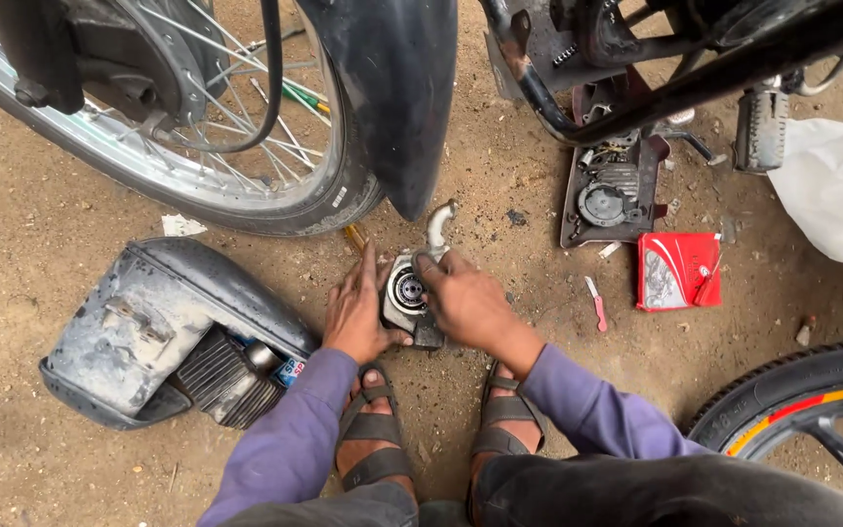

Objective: Adjusting valve clearance and cleaning a motorcycle engine cylinder head using a feeler gauge.

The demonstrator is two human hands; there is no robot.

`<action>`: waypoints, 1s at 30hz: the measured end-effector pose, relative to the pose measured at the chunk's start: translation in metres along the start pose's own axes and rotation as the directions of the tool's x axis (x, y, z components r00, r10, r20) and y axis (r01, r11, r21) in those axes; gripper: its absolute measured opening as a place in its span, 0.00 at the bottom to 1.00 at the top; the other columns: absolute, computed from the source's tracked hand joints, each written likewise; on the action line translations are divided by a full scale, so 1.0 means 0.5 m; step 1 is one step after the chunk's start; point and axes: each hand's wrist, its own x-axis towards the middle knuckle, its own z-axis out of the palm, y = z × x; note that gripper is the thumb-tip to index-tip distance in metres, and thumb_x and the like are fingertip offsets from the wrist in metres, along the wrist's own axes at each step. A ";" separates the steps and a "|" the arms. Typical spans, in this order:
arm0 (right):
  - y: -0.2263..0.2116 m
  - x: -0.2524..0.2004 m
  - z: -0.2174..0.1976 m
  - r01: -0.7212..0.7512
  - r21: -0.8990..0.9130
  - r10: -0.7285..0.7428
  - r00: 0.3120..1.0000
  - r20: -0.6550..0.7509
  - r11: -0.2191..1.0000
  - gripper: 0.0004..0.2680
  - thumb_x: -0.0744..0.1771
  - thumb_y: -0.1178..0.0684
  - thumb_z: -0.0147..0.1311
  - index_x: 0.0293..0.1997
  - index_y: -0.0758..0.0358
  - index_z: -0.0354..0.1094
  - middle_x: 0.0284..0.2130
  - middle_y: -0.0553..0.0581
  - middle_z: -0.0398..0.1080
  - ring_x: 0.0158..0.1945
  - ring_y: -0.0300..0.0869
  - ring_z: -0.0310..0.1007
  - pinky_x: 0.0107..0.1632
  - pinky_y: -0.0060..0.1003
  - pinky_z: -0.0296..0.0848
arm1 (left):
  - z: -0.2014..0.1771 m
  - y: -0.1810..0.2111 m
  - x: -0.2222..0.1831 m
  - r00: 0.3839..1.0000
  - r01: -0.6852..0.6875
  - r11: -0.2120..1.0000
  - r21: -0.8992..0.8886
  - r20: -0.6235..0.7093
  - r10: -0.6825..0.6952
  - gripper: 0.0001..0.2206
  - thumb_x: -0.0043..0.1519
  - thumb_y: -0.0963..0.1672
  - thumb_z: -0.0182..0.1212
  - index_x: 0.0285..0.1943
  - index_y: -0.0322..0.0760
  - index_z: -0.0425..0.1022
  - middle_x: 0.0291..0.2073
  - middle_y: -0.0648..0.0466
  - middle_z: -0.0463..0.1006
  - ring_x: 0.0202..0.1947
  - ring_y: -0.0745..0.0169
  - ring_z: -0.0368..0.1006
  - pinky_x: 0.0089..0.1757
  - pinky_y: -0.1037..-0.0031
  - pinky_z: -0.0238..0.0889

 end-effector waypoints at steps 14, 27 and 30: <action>-0.038 -0.009 0.019 0.261 0.019 -0.262 0.964 0.036 0.965 0.26 0.60 0.49 0.62 0.64 0.67 0.62 0.44 0.67 0.66 0.34 0.57 0.74 0.34 0.51 0.72 | 0.000 0.004 -0.006 0.999 0.042 0.998 -0.037 -0.033 -0.043 0.74 0.32 0.42 0.87 0.80 0.41 0.21 0.74 0.43 0.57 0.73 0.48 0.53 0.68 0.51 0.39; -0.024 -0.086 0.009 0.261 -0.095 -0.242 0.954 0.175 0.961 0.21 0.64 0.59 0.49 0.67 0.57 0.64 0.44 0.63 0.66 0.33 0.55 0.76 0.34 0.50 0.74 | -0.035 0.038 -0.019 0.999 0.043 0.997 0.056 0.027 -0.045 0.69 0.32 0.47 0.87 0.79 0.43 0.32 0.72 0.56 0.60 0.75 0.55 0.47 0.67 0.47 0.32; 0.024 -0.105 0.049 0.384 -0.187 -0.384 0.923 0.039 0.904 0.20 0.62 0.58 0.50 0.63 0.57 0.68 0.45 0.65 0.67 0.36 0.56 0.76 0.34 0.48 0.75 | -0.031 0.036 -0.017 0.999 0.024 0.996 0.091 0.032 -0.027 0.65 0.32 0.49 0.87 0.78 0.48 0.40 0.69 0.55 0.66 0.75 0.57 0.46 0.68 0.46 0.31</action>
